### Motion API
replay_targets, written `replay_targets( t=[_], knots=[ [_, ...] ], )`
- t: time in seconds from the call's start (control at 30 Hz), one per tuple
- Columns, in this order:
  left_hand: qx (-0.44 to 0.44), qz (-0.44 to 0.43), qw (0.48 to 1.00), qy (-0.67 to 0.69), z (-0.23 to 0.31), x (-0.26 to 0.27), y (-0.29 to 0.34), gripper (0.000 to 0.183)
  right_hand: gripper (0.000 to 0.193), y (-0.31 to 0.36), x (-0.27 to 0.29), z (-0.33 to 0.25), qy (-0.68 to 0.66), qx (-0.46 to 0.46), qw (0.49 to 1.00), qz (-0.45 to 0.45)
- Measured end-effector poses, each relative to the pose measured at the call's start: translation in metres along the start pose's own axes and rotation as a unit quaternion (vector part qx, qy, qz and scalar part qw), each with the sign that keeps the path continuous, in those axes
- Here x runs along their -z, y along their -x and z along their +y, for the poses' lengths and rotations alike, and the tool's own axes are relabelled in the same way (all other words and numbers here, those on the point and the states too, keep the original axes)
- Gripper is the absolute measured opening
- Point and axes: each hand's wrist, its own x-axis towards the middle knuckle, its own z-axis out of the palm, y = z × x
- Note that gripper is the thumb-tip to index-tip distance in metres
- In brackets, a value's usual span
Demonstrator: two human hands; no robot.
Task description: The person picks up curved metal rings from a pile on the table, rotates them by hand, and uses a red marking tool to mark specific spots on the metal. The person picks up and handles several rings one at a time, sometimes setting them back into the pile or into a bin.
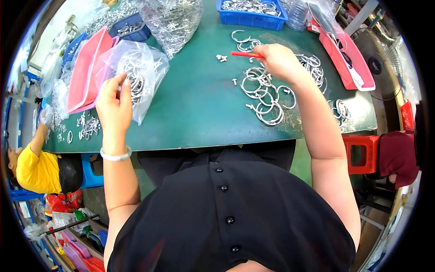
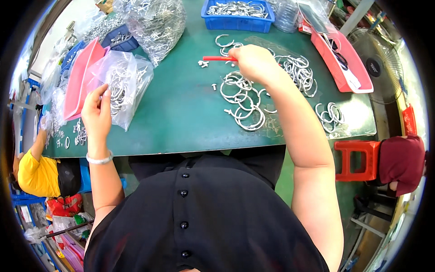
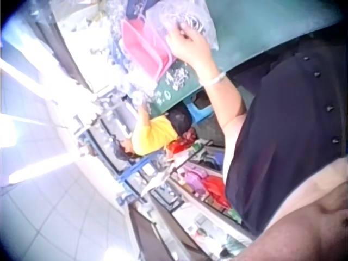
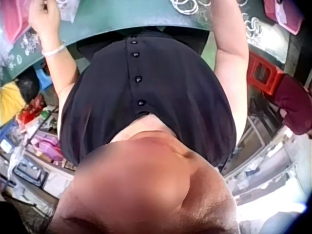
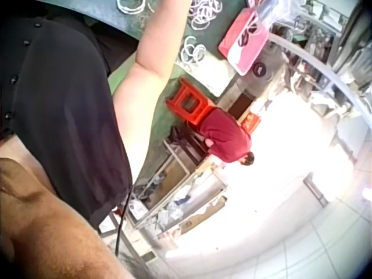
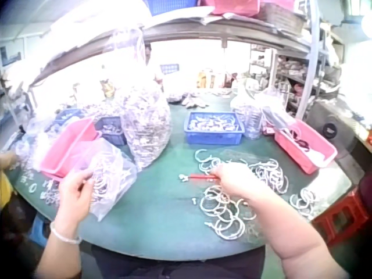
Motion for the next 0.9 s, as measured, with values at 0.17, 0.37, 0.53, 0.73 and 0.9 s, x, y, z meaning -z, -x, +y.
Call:
replay_targets(
  t=[0.17, 0.37, 0.53, 0.73, 0.9],
  knots=[
    [0.058, -0.036, 0.995, 0.068, 0.023, -0.001, 0.026, 0.013, 0.018, 0.011, 0.012, -0.003, 0.036, 0.048, 0.997, 0.039],
    [0.056, -0.075, 0.987, 0.129, 0.039, -0.01, 0.04, 0.012, 0.011, 0.016, 0.018, -0.003, 0.097, 0.04, 0.994, 0.045],
    [0.057, -0.101, 0.983, 0.138, 0.041, -0.017, 0.047, 0.012, 0.015, 0.021, 0.029, -0.006, 0.139, 0.007, 0.988, -0.062],
    [0.063, -0.136, 0.976, 0.156, 0.042, -0.02, 0.055, 0.013, 0.016, 0.02, 0.035, -0.011, 0.147, -0.026, 0.982, -0.112],
    [0.066, -0.171, 0.971, 0.151, 0.042, -0.021, 0.059, 0.014, 0.013, 0.022, 0.026, -0.004, 0.14, -0.004, 0.986, -0.091]
  ],
)
